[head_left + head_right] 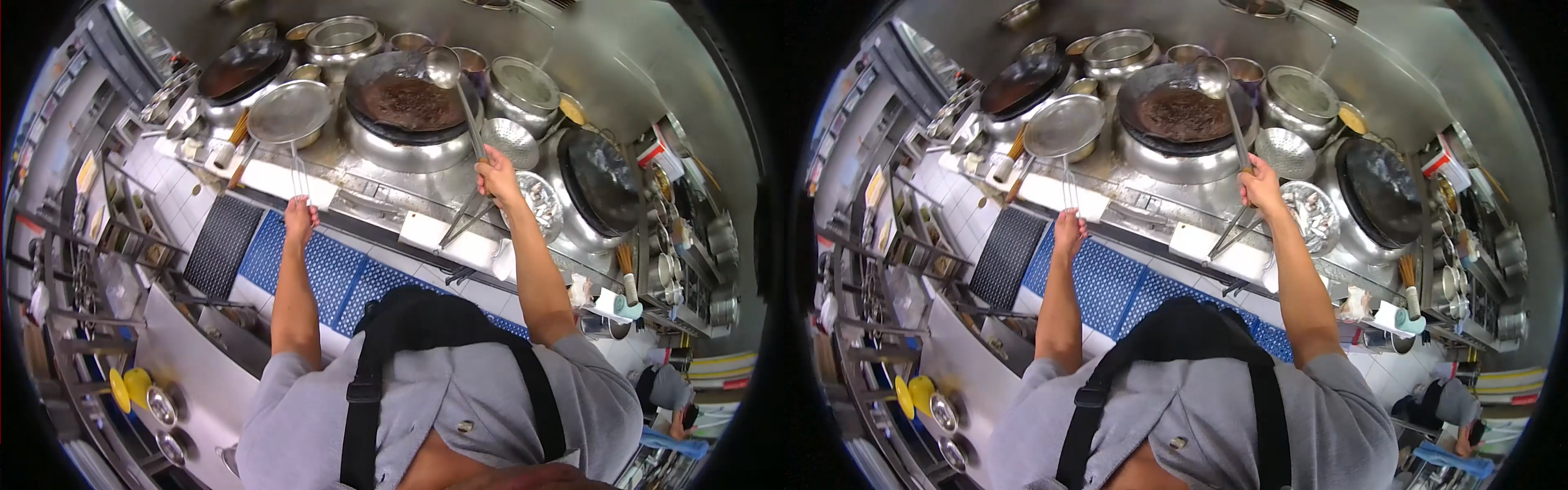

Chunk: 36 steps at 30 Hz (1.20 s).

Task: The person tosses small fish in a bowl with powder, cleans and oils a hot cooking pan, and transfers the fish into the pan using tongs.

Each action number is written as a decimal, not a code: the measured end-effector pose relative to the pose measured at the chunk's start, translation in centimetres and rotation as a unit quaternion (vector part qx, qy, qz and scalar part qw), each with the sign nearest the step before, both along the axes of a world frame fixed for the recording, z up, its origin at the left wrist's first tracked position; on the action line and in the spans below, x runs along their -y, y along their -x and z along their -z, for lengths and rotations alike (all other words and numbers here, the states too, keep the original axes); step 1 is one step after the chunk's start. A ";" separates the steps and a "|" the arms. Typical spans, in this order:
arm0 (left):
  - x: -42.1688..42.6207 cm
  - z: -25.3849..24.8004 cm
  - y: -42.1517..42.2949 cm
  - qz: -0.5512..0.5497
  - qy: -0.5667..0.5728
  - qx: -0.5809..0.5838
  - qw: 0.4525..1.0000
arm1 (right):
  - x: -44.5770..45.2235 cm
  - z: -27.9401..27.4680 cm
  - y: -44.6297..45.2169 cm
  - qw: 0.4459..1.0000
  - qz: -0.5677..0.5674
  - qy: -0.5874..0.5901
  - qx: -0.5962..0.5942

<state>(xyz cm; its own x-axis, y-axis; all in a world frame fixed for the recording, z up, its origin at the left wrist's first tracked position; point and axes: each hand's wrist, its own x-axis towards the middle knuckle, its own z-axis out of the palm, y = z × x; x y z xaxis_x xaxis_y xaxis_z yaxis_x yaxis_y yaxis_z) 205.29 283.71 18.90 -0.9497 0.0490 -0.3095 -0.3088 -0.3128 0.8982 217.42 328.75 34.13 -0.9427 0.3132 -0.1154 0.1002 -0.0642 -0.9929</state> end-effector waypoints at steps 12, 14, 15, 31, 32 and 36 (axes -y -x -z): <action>5.6 7.6 -2.2 -0.104 -0.133 0.092 0.981 | -7.6 0.5 0.4 0.994 0.095 -0.026 -0.041; 5.2 10.2 -6.7 -0.172 -0.095 0.138 0.971 | -14.4 -1.5 1.4 0.994 0.087 -0.052 -0.040; 5.8 14.0 -8.8 -0.144 -0.060 0.124 0.980 | -17.9 -3.1 1.9 0.992 0.096 -0.062 -0.045; -2.1 19.1 -44.1 0.415 0.590 -0.102 0.685 | -55.9 1.6 -33.1 0.893 0.325 -0.310 0.037; -2.9 19.6 -42.8 0.438 0.588 -0.125 0.669 | -56.0 2.0 -37.6 0.880 0.325 -0.336 0.082; -4.9 18.1 -35.6 0.473 0.599 -0.253 0.595 | -56.5 5.6 -48.8 0.833 0.303 -0.438 0.153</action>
<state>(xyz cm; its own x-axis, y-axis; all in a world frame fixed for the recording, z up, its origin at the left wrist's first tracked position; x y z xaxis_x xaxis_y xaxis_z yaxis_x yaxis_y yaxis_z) 240.84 288.64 0.80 -0.6586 0.6683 -0.3460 0.5672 0.7430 0.3554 266.19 385.26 28.57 -0.5495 0.8108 0.2019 0.5694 0.5402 -0.6197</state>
